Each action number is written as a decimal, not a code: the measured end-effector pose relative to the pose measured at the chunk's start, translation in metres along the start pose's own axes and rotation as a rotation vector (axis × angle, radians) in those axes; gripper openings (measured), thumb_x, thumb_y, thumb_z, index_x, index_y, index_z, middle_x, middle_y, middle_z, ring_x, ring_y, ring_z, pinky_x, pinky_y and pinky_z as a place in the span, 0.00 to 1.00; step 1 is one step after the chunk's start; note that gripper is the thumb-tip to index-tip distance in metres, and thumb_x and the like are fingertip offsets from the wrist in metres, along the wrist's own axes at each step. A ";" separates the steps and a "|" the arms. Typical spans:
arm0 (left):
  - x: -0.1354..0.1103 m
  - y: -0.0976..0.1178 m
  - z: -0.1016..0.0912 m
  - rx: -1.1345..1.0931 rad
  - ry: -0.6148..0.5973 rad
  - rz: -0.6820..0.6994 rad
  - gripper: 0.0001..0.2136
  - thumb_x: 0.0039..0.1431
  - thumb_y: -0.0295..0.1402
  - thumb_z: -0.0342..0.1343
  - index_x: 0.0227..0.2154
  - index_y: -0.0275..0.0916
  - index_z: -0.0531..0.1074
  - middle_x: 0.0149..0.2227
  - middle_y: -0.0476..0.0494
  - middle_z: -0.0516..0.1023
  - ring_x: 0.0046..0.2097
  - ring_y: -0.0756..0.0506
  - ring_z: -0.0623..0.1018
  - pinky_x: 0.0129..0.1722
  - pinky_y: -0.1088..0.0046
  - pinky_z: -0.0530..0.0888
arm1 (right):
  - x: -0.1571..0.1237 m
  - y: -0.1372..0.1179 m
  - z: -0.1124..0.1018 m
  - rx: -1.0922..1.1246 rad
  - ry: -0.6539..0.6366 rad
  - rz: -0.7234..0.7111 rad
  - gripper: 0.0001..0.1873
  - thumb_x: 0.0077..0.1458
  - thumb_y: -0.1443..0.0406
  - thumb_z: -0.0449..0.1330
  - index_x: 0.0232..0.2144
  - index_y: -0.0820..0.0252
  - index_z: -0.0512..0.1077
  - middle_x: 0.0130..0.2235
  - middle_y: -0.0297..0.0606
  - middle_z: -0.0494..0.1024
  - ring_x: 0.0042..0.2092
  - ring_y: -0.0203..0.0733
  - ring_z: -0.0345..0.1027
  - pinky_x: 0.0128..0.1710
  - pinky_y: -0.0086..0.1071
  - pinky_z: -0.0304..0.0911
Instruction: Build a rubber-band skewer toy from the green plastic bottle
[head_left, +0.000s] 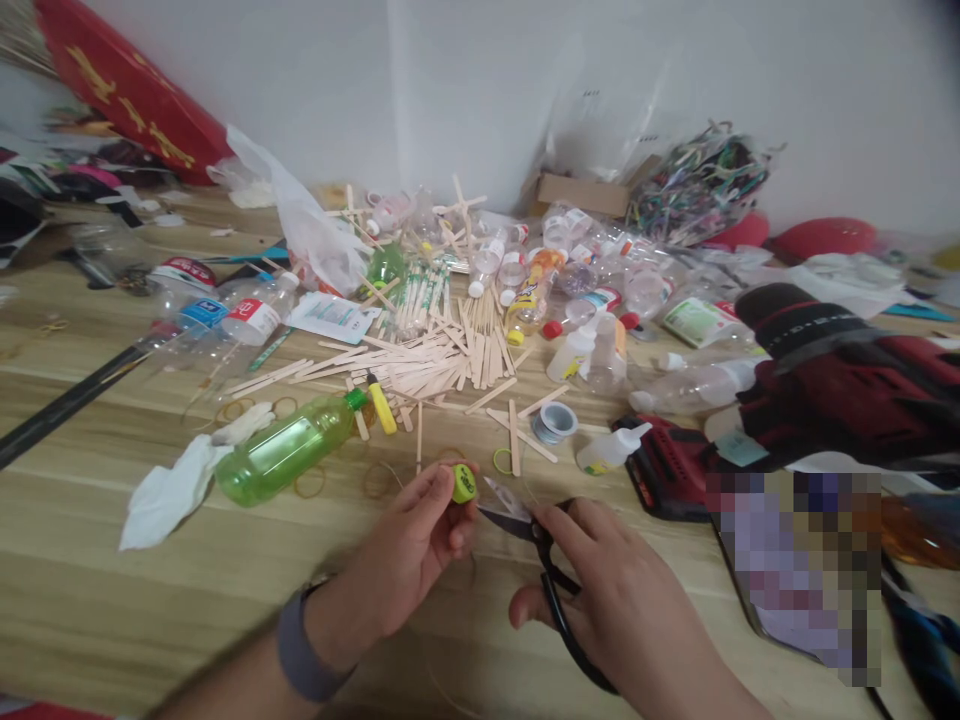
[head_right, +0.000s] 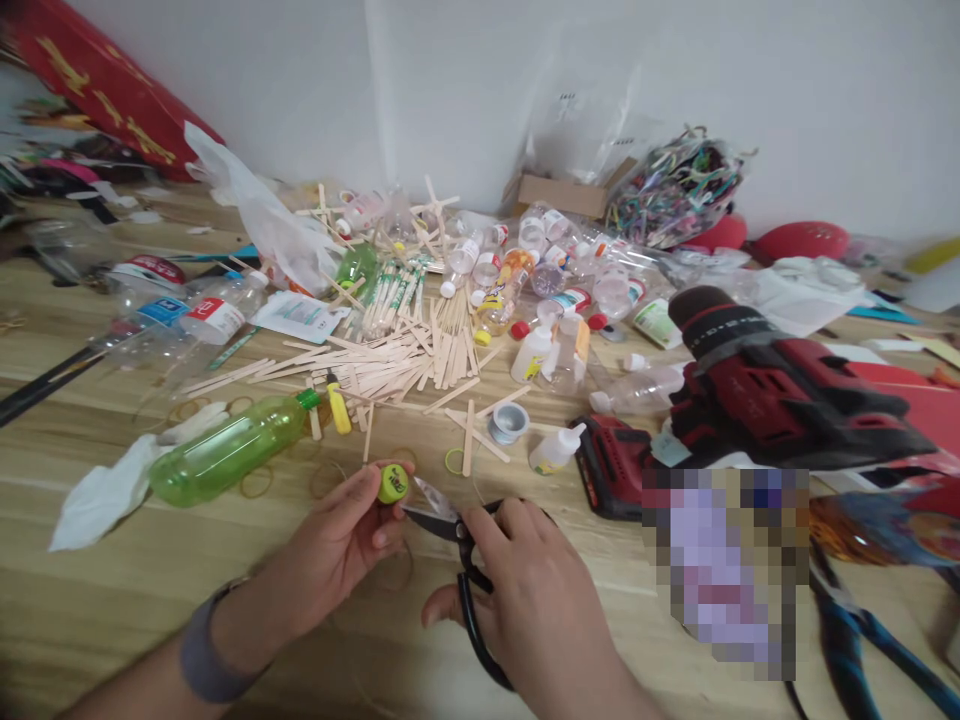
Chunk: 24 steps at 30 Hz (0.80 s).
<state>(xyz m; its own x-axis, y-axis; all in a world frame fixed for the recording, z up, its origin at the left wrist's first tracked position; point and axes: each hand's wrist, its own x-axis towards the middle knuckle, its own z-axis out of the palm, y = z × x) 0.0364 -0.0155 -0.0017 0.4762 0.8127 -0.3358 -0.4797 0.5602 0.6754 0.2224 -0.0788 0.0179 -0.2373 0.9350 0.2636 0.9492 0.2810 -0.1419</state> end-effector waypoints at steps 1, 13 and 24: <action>0.000 0.000 0.000 0.010 0.006 0.006 0.17 0.52 0.48 0.65 0.33 0.38 0.73 0.27 0.50 0.71 0.26 0.54 0.65 0.25 0.81 0.62 | 0.001 -0.001 -0.002 0.007 -0.005 -0.004 0.29 0.39 0.47 0.72 0.39 0.56 0.74 0.29 0.36 0.77 0.31 0.48 0.76 0.27 0.36 0.70; -0.002 -0.006 0.002 0.184 0.033 0.042 0.20 0.53 0.54 0.60 0.36 0.40 0.73 0.27 0.50 0.69 0.27 0.51 0.65 0.27 0.76 0.62 | 0.001 -0.007 -0.009 -0.074 -0.009 -0.038 0.23 0.50 0.42 0.61 0.32 0.54 0.72 0.24 0.32 0.77 0.24 0.42 0.74 0.20 0.32 0.57; -0.001 -0.014 -0.004 0.314 0.061 0.099 0.19 0.58 0.51 0.56 0.41 0.41 0.72 0.29 0.51 0.69 0.30 0.50 0.66 0.30 0.75 0.63 | -0.006 -0.009 -0.003 -0.281 0.014 -0.055 0.24 0.60 0.44 0.50 0.34 0.55 0.72 0.24 0.34 0.75 0.24 0.42 0.72 0.24 0.35 0.54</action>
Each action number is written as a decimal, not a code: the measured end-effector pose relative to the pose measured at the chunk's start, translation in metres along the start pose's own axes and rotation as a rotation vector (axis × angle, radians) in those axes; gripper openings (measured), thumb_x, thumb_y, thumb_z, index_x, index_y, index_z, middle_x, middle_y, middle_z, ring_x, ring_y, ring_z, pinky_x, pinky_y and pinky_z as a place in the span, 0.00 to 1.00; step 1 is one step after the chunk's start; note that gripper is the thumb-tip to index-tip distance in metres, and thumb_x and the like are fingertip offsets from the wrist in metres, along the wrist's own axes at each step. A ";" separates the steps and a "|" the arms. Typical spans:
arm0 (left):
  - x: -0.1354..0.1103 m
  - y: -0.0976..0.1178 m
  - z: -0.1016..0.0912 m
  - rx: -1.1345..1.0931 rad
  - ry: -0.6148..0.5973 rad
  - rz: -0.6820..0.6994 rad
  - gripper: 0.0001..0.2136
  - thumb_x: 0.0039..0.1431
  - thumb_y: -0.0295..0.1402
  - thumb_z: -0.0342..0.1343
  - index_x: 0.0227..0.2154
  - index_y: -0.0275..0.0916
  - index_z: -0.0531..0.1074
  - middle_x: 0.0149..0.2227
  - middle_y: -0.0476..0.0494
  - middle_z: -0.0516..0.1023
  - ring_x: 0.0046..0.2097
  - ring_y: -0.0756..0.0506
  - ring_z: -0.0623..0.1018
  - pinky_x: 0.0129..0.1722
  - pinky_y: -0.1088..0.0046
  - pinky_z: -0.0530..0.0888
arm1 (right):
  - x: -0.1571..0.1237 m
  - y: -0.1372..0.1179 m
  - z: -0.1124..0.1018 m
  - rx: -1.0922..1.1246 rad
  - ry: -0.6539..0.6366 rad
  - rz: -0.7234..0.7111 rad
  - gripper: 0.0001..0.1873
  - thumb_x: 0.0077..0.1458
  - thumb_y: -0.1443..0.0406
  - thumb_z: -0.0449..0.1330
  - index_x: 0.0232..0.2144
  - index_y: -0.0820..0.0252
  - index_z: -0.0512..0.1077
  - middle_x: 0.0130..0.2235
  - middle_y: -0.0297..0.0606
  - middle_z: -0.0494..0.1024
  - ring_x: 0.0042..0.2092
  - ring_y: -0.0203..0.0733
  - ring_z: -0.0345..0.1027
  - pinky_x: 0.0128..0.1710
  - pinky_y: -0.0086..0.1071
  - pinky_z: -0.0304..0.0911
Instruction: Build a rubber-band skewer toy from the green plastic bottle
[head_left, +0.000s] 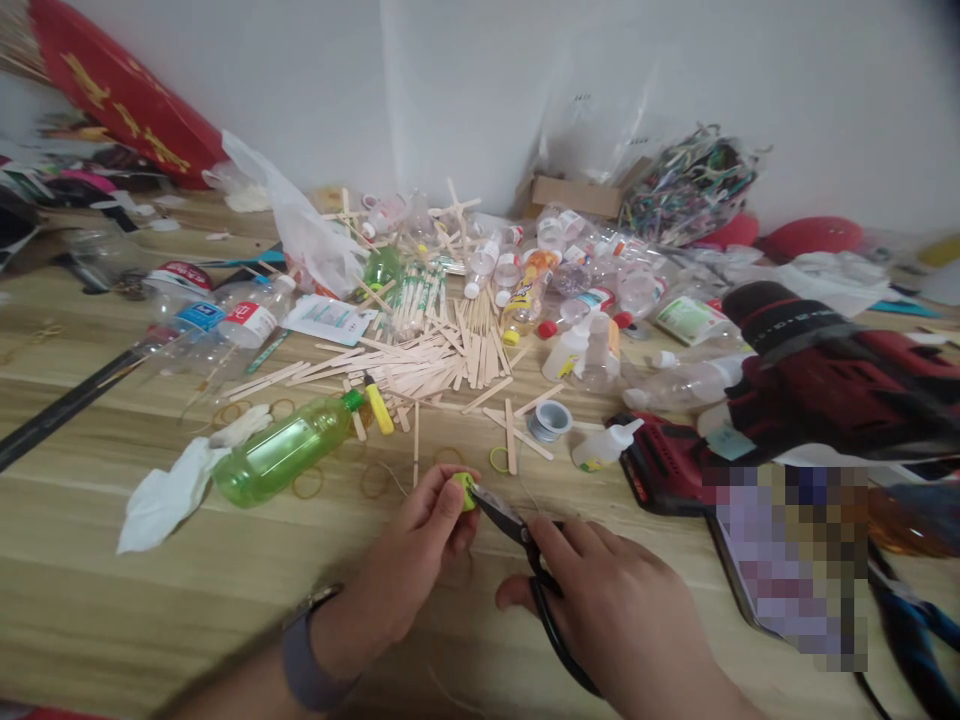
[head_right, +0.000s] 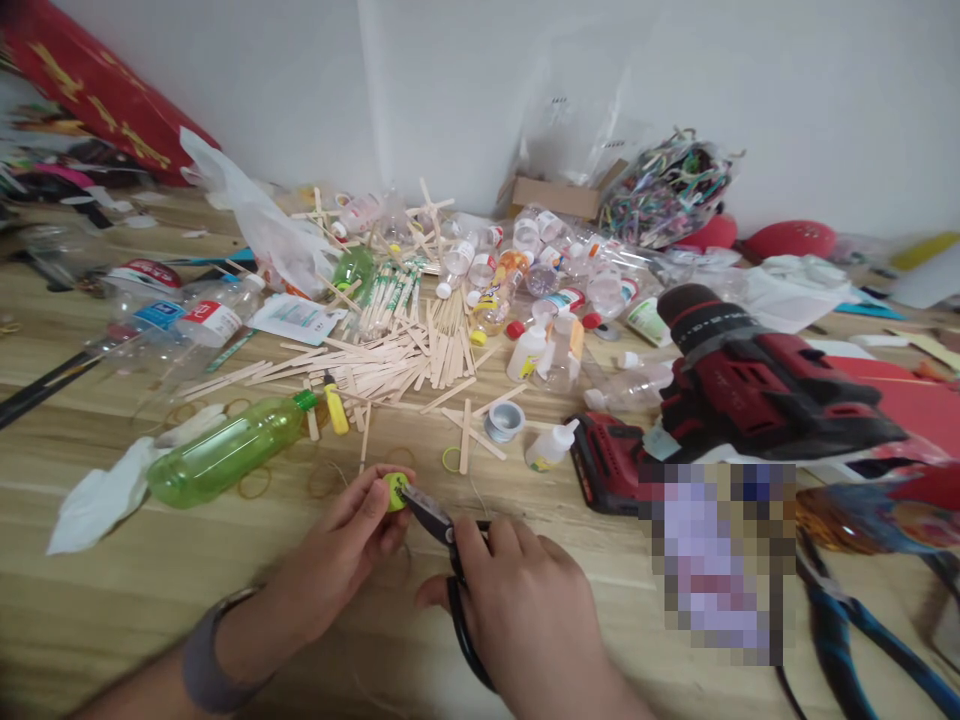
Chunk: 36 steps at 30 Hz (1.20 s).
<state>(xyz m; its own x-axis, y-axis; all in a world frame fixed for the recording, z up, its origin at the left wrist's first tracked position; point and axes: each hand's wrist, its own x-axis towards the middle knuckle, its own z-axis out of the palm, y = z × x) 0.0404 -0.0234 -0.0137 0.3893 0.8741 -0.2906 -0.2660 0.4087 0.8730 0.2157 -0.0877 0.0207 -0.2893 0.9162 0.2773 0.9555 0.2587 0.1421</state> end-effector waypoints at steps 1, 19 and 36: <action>0.000 0.000 0.000 -0.005 0.003 -0.006 0.19 0.58 0.51 0.57 0.40 0.41 0.72 0.29 0.51 0.69 0.30 0.50 0.66 0.30 0.75 0.63 | 0.000 -0.001 0.001 -0.011 0.019 -0.009 0.24 0.62 0.45 0.49 0.33 0.55 0.72 0.23 0.34 0.75 0.24 0.42 0.71 0.23 0.35 0.53; 0.002 0.016 0.003 -0.356 -0.080 -0.164 0.17 0.52 0.46 0.65 0.35 0.38 0.73 0.25 0.53 0.66 0.25 0.55 0.61 0.22 0.82 0.58 | 0.006 0.015 0.000 0.208 0.064 0.006 0.21 0.59 0.45 0.54 0.36 0.55 0.71 0.26 0.32 0.76 0.27 0.42 0.76 0.21 0.32 0.61; 0.002 0.008 0.003 -0.061 0.001 -0.048 0.24 0.54 0.58 0.54 0.28 0.38 0.67 0.22 0.53 0.66 0.21 0.55 0.61 0.22 0.78 0.57 | 0.004 0.006 0.000 0.189 0.041 0.000 0.27 0.47 0.42 0.63 0.37 0.57 0.72 0.26 0.34 0.76 0.25 0.44 0.75 0.23 0.34 0.64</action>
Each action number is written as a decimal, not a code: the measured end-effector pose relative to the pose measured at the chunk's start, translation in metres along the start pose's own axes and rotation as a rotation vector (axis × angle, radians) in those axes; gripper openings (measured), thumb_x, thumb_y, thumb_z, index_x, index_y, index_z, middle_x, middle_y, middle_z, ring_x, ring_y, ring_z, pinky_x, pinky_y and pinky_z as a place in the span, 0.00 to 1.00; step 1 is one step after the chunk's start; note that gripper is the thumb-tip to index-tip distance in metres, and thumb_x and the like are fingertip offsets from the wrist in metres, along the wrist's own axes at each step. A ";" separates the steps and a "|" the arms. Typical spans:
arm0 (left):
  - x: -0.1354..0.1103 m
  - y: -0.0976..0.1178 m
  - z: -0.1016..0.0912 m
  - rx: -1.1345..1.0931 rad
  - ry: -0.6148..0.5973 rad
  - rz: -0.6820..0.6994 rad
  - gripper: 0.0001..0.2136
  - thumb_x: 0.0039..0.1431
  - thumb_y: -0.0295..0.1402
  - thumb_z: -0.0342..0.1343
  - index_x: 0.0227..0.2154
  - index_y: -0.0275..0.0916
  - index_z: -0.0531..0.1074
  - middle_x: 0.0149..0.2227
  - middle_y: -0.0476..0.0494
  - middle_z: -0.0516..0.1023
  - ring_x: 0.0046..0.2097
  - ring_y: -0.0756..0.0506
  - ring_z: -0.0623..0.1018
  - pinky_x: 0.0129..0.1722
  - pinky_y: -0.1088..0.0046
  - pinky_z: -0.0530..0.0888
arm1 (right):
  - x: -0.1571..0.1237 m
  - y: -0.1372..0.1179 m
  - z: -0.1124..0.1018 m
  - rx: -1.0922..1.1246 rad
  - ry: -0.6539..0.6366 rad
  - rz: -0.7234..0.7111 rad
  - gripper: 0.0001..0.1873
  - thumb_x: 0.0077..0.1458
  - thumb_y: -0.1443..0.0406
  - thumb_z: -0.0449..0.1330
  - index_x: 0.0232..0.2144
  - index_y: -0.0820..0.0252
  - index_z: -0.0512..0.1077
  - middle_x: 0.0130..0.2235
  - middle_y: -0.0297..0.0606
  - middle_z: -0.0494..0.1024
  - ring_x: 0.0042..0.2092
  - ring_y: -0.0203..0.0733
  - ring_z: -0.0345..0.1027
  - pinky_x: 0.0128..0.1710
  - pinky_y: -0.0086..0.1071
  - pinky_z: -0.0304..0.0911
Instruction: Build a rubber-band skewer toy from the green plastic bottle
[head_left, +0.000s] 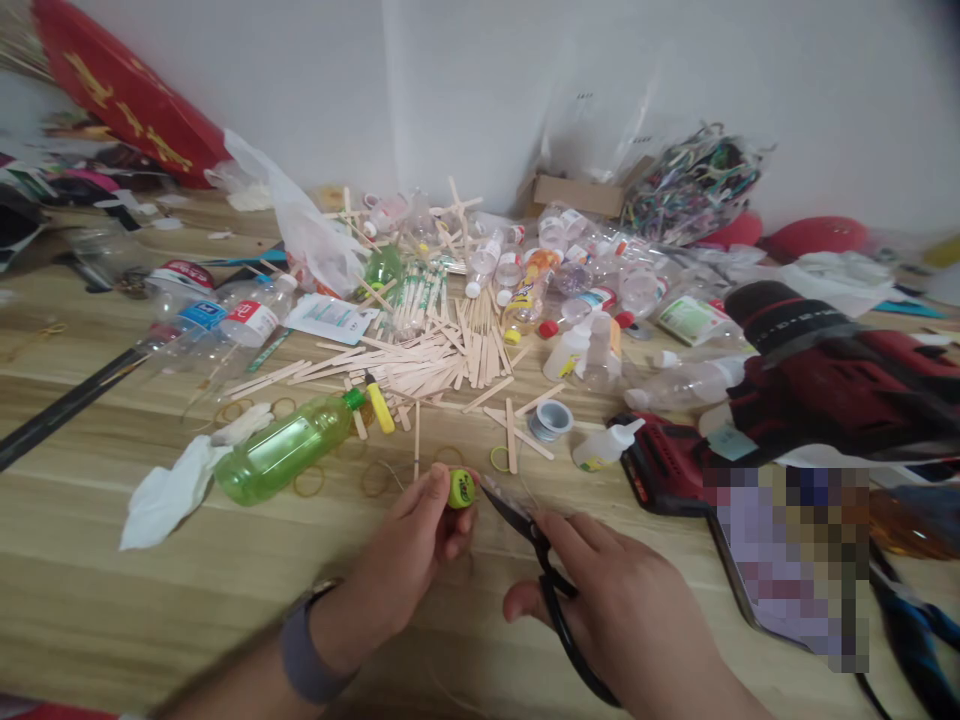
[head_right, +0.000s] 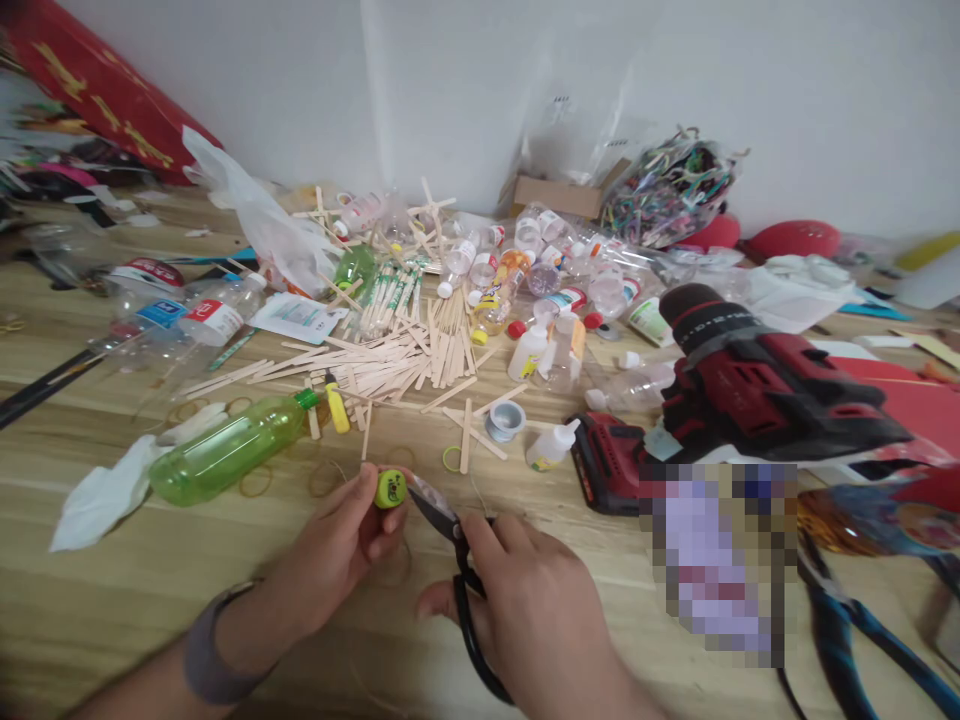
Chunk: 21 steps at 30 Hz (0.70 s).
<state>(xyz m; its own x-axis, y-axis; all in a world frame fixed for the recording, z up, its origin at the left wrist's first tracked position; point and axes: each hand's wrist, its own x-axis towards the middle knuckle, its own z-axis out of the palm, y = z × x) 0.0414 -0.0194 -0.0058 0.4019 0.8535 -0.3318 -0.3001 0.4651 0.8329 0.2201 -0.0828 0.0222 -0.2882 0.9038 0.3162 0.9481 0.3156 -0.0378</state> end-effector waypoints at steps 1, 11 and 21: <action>0.000 0.000 0.001 0.013 0.013 0.013 0.25 0.53 0.59 0.55 0.29 0.38 0.68 0.22 0.53 0.67 0.21 0.54 0.61 0.22 0.77 0.57 | -0.001 -0.001 0.000 -0.011 0.000 -0.002 0.26 0.51 0.41 0.59 0.36 0.57 0.72 0.25 0.33 0.75 0.24 0.43 0.74 0.22 0.34 0.62; -0.001 -0.006 -0.002 0.094 0.062 0.025 0.28 0.53 0.60 0.54 0.39 0.37 0.71 0.24 0.52 0.69 0.25 0.52 0.65 0.25 0.76 0.61 | -0.003 -0.006 -0.001 -0.108 -0.063 -0.015 0.25 0.58 0.41 0.50 0.34 0.54 0.71 0.25 0.33 0.75 0.23 0.40 0.72 0.22 0.34 0.54; -0.001 -0.004 0.001 0.004 0.044 -0.024 0.24 0.51 0.56 0.59 0.38 0.39 0.73 0.25 0.52 0.68 0.26 0.52 0.65 0.24 0.78 0.59 | -0.001 -0.013 0.006 -0.226 0.093 0.016 0.37 0.66 0.48 0.29 0.30 0.56 0.73 0.20 0.35 0.71 0.20 0.38 0.68 0.23 0.35 0.48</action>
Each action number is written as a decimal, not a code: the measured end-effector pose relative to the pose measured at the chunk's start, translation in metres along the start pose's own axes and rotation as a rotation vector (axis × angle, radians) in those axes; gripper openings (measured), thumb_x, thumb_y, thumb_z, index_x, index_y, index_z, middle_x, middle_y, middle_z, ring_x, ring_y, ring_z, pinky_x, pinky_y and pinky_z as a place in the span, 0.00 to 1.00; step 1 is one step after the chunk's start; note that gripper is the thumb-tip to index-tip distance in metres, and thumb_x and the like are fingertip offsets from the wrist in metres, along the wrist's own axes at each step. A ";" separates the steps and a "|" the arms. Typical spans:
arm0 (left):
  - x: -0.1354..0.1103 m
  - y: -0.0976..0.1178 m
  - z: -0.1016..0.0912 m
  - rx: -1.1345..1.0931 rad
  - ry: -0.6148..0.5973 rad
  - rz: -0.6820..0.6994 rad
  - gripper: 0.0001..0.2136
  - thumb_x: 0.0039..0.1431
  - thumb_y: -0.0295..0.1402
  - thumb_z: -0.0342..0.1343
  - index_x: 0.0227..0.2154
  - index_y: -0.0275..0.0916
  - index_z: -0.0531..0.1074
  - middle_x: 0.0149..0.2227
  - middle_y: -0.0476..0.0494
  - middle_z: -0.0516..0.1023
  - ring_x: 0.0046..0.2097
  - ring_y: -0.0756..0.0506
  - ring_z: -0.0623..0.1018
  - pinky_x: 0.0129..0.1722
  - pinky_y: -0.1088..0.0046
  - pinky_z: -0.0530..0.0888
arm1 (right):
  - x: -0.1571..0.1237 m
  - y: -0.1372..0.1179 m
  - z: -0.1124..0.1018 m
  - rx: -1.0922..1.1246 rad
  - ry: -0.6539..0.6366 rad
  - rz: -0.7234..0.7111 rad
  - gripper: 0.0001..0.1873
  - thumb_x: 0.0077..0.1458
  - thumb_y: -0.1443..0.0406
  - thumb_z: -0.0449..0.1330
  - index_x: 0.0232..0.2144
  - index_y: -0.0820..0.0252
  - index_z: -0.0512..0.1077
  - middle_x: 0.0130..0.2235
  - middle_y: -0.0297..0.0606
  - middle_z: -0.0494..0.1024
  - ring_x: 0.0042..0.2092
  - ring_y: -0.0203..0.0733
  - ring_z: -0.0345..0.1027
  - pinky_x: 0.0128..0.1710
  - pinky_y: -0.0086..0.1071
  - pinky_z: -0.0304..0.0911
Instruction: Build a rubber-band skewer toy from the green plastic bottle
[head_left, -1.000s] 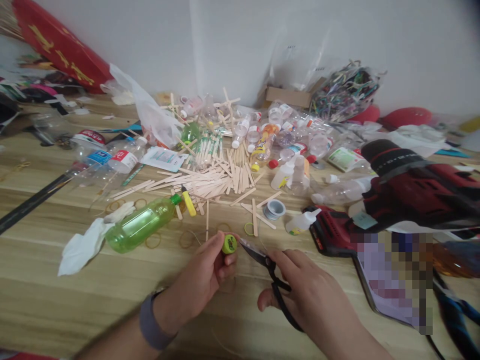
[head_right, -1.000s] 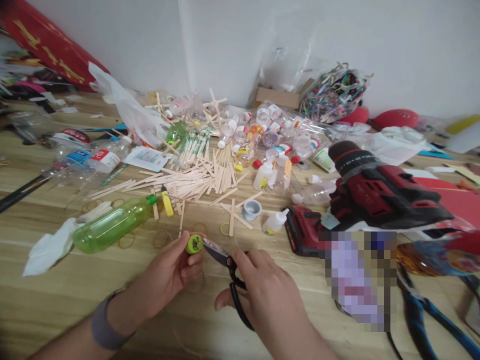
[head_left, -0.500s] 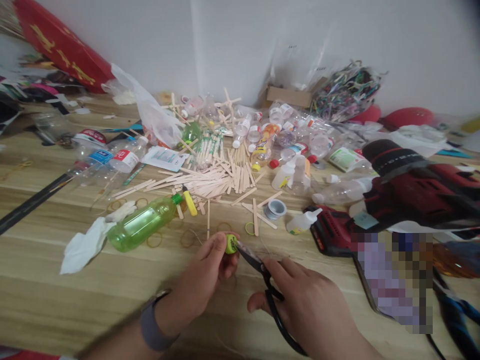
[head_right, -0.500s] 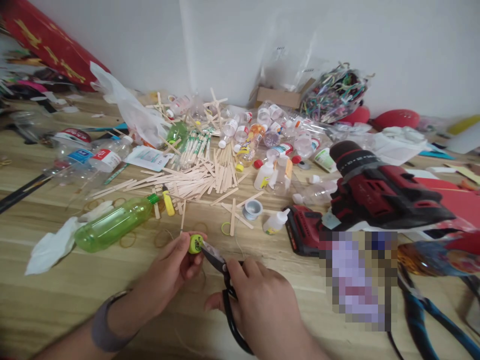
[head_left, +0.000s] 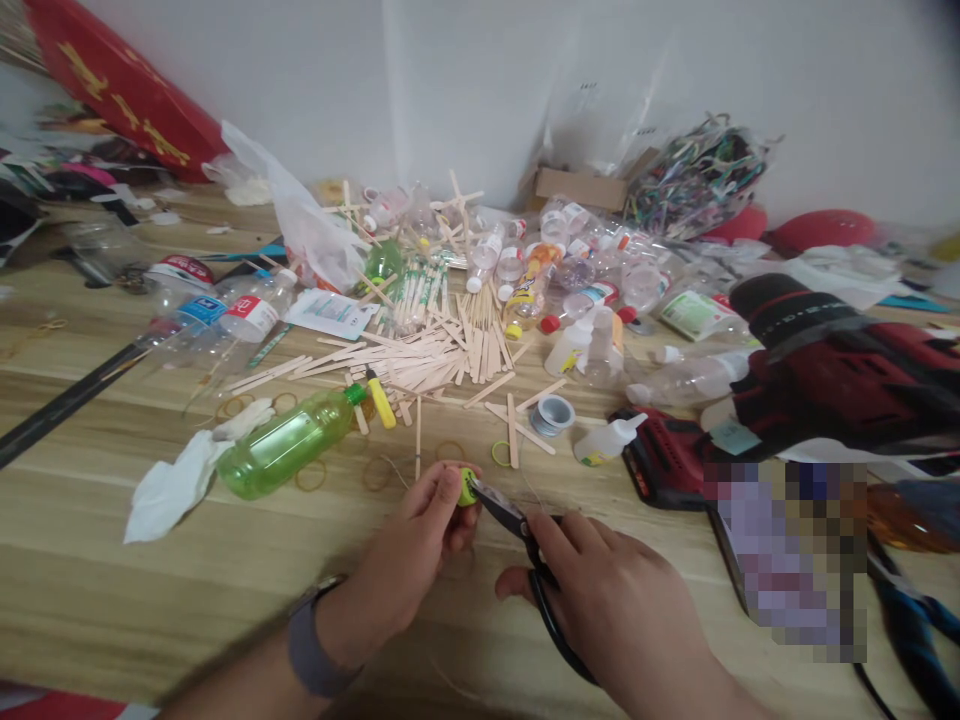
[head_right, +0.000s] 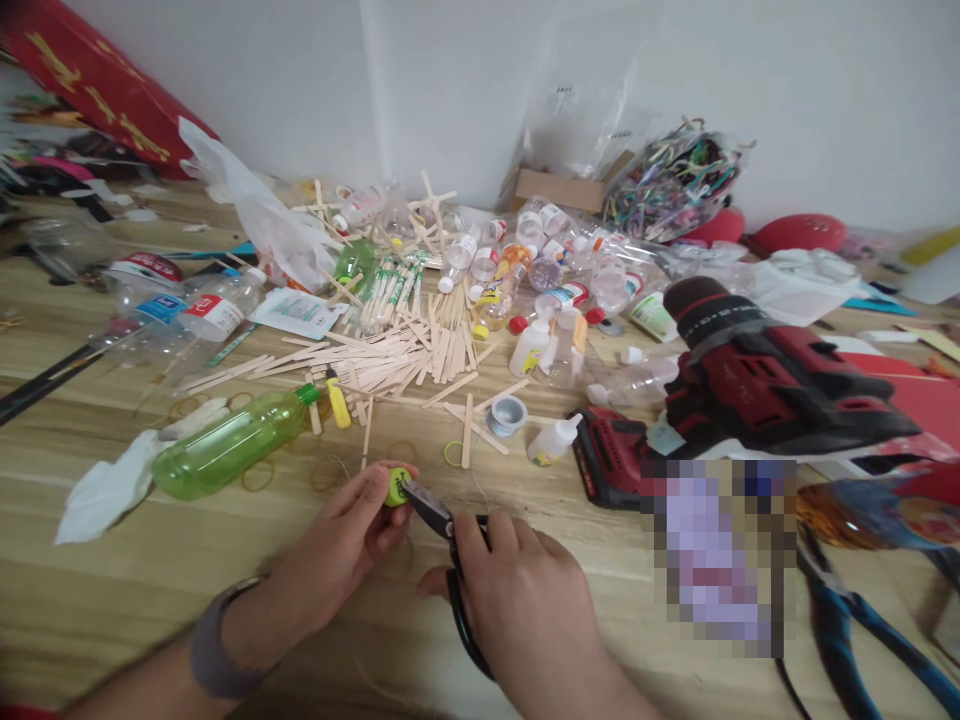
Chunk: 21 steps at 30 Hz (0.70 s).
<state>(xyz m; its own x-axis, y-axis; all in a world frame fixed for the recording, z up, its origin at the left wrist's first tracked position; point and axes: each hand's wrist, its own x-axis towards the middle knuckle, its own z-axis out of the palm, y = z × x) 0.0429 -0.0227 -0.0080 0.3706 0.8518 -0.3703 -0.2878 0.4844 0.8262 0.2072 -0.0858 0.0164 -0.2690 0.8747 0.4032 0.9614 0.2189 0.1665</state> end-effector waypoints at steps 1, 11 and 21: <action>0.000 0.001 0.001 -0.013 -0.011 -0.006 0.24 0.51 0.56 0.59 0.37 0.39 0.73 0.25 0.52 0.67 0.25 0.53 0.64 0.23 0.78 0.58 | 0.001 0.000 -0.001 0.000 0.003 -0.014 0.36 0.67 0.49 0.30 0.30 0.56 0.73 0.20 0.35 0.71 0.20 0.38 0.68 0.23 0.35 0.48; 0.003 0.011 -0.003 -0.257 -0.114 -0.170 0.24 0.48 0.50 0.65 0.39 0.36 0.71 0.22 0.55 0.66 0.21 0.57 0.60 0.20 0.83 0.55 | 0.004 0.009 0.001 0.139 0.018 -0.074 0.31 0.68 0.51 0.35 0.28 0.56 0.71 0.19 0.32 0.73 0.17 0.38 0.68 0.18 0.34 0.52; 0.002 0.019 -0.004 -0.338 -0.128 -0.130 0.22 0.49 0.46 0.67 0.41 0.37 0.72 0.25 0.52 0.70 0.22 0.57 0.63 0.22 0.84 0.60 | 0.003 0.024 0.004 0.240 -0.141 0.004 0.22 0.47 0.47 0.67 0.37 0.55 0.69 0.29 0.33 0.76 0.30 0.45 0.76 0.23 0.33 0.65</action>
<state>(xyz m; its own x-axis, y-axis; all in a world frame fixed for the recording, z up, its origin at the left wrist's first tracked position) 0.0347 -0.0113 0.0051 0.5240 0.7574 -0.3896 -0.4979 0.6436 0.5813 0.2300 -0.0763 0.0185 -0.2711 0.9234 0.2717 0.9530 0.2971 -0.0590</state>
